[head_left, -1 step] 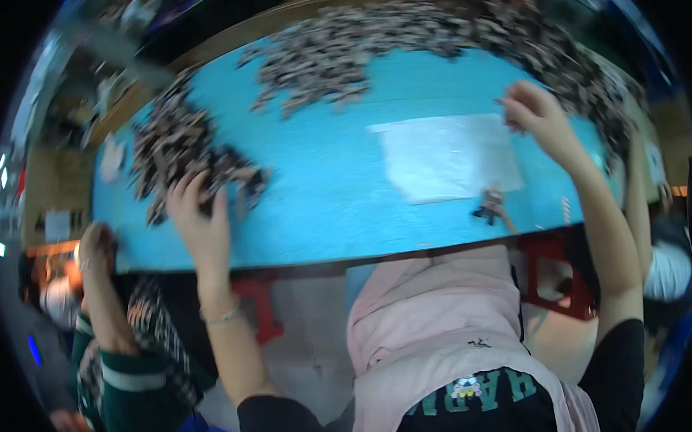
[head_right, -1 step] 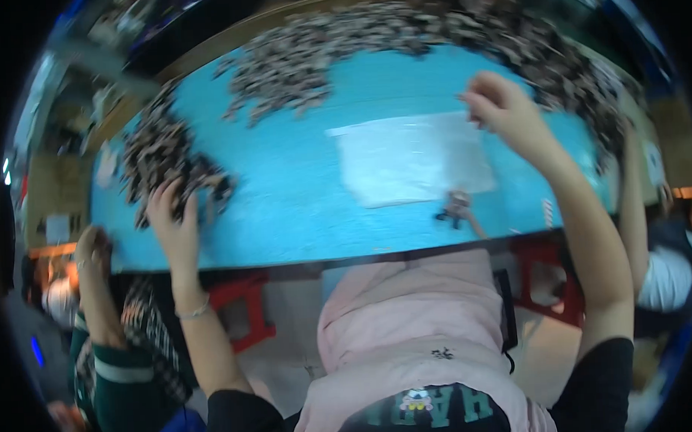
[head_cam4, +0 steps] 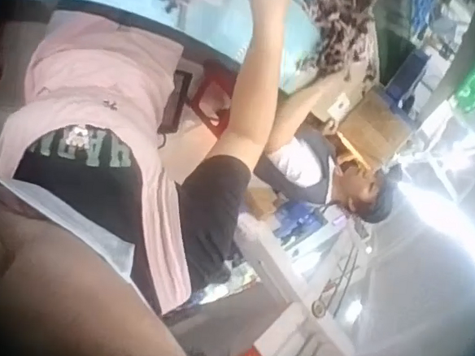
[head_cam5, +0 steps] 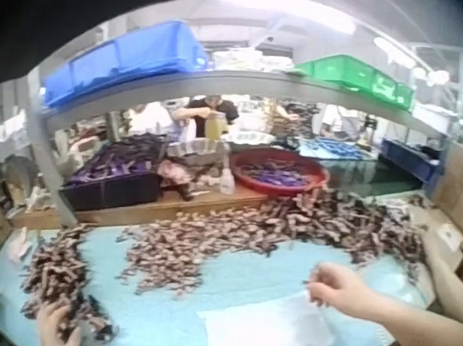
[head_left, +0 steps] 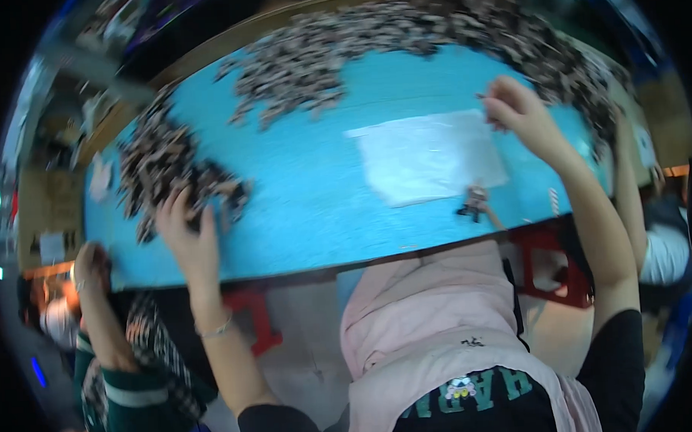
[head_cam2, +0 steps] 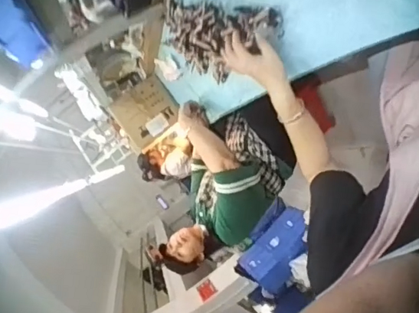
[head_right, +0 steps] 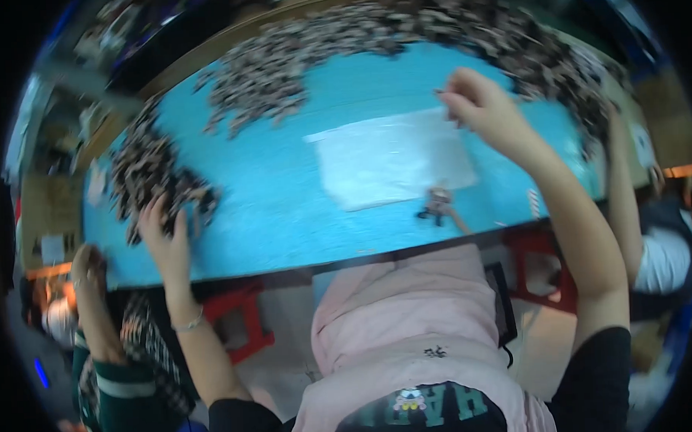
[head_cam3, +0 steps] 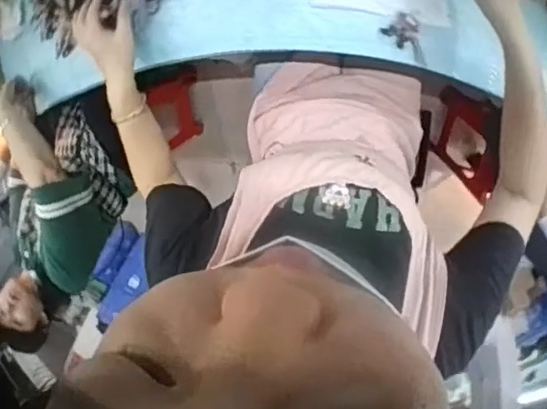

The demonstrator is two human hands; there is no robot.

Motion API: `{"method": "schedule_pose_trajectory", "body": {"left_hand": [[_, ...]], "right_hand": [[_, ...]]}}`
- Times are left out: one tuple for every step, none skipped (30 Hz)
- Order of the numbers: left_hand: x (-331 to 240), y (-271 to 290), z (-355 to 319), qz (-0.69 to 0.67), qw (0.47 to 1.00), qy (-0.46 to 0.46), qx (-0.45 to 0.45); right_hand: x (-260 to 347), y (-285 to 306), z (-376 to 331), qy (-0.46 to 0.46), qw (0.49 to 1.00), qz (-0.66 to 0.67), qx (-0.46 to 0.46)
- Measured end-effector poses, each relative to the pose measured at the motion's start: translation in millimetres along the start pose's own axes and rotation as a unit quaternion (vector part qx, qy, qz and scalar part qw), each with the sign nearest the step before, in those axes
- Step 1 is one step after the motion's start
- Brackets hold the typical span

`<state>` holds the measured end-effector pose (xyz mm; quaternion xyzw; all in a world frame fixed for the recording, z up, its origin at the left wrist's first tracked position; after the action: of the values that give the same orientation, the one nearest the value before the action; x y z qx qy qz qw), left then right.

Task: The person assembles toy figurines by attaching pieces together by hand, lines the figurines up on the work surface, applies glue to them using a squeeze bottle, and attaches additional parts onto the figurines.

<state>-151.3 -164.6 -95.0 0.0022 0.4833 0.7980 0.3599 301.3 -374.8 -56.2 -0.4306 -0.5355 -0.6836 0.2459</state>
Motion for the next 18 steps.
{"method": "schedule_pose_trajectory", "body": {"left_hand": [[2.8, -2.1, -5.0, 0.008, 1.000, -0.004, 0.002], [-2.1, 0.2, -6.1, 0.032, 0.999, -0.016, 0.004], [-9.8, 4.9, -6.4, 0.063, 0.998, -0.024, 0.003], [-23.3, 7.3, -8.3, 0.068, 0.998, -0.009, -0.012], [-39.6, 8.9, -9.8, 0.075, 0.997, 0.006, -0.027], [-57.0, 8.8, -10.5, 0.075, 0.997, 0.011, -0.032], [-70.1, 9.1, -12.1, 0.074, 0.997, 0.010, -0.032], [-81.3, 9.3, -14.5, 0.053, 0.998, -0.016, -0.029], [-94.4, 7.8, -18.2, 0.032, 0.998, -0.041, -0.027], [-114.3, 2.9, -23.4, -0.016, 0.998, -0.062, -0.024], [-133.6, -3.4, -30.6, -0.057, 0.995, -0.087, 0.011], [-148.7, -11.7, -39.5, -0.108, 0.986, -0.111, 0.059], [-167.0, -19.2, -49.6, -0.147, 0.974, -0.123, 0.125], [-181.9, -27.6, -58.3, -0.197, 0.954, -0.153, 0.164], [-197.1, -33.9, -65.0, -0.237, 0.937, -0.160, 0.199], [-212.3, -40.9, -69.9, -0.279, 0.916, -0.168, 0.234], [-225.9, -48.2, -72.6, -0.307, 0.901, -0.182, 0.246], [-238.0, -54.5, -73.9, -0.334, 0.885, -0.196, 0.257]], "right_hand": [[7.8, -2.6, -4.1, -0.028, 0.999, 0.027, 0.010], [5.6, -1.5, -7.7, -0.034, 0.997, 0.068, 0.008], [4.3, -1.6, -10.5, -0.043, 0.997, 0.059, -0.006], [3.9, -3.1, -11.0, -0.043, 0.998, 0.034, -0.014], [3.4, -4.8, -11.9, -0.042, 0.999, 0.010, -0.020], [0.9, -5.8, -12.3, -0.046, 0.999, 0.007, -0.026], [-0.9, -9.9, -10.4, -0.009, 0.999, -0.042, -0.023], [-0.9, -15.1, -7.7, 0.028, 0.995, -0.090, -0.018], [0.3, -19.4, -5.8, 0.029, 0.996, -0.088, -0.017], [3.5, -24.0, -5.7, 0.065, 0.991, -0.117, -0.005], [4.9, -30.5, -4.4, 0.103, 0.984, -0.144, 0.010], [6.8, -36.4, -4.2, 0.102, 0.982, -0.158, 0.006], [7.8, -41.6, -3.7, 0.103, 0.982, -0.155, 0.009], [10.3, -45.2, -3.9, 0.121, 0.977, -0.174, 0.013], [10.9, -50.4, -2.6, 0.140, 0.971, -0.191, 0.021], [10.4, -52.8, -2.9, 0.141, 0.972, -0.188, 0.025], [10.2, -53.3, -3.5, 0.155, 0.964, -0.216, 0.025], [9.7, -53.5, -4.3, 0.169, 0.955, -0.243, 0.025]]}}
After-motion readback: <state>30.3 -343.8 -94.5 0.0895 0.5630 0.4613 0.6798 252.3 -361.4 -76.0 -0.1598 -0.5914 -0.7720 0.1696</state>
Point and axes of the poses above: each hand's wrist, its own z-axis towards the middle knuckle, its own y-axis out of the back of the hand, x = y × z, the point moved 1 cm from there along z, towards the middle knuckle, and after that the axes turned 2 degrees about y, right-handed, at the moved point
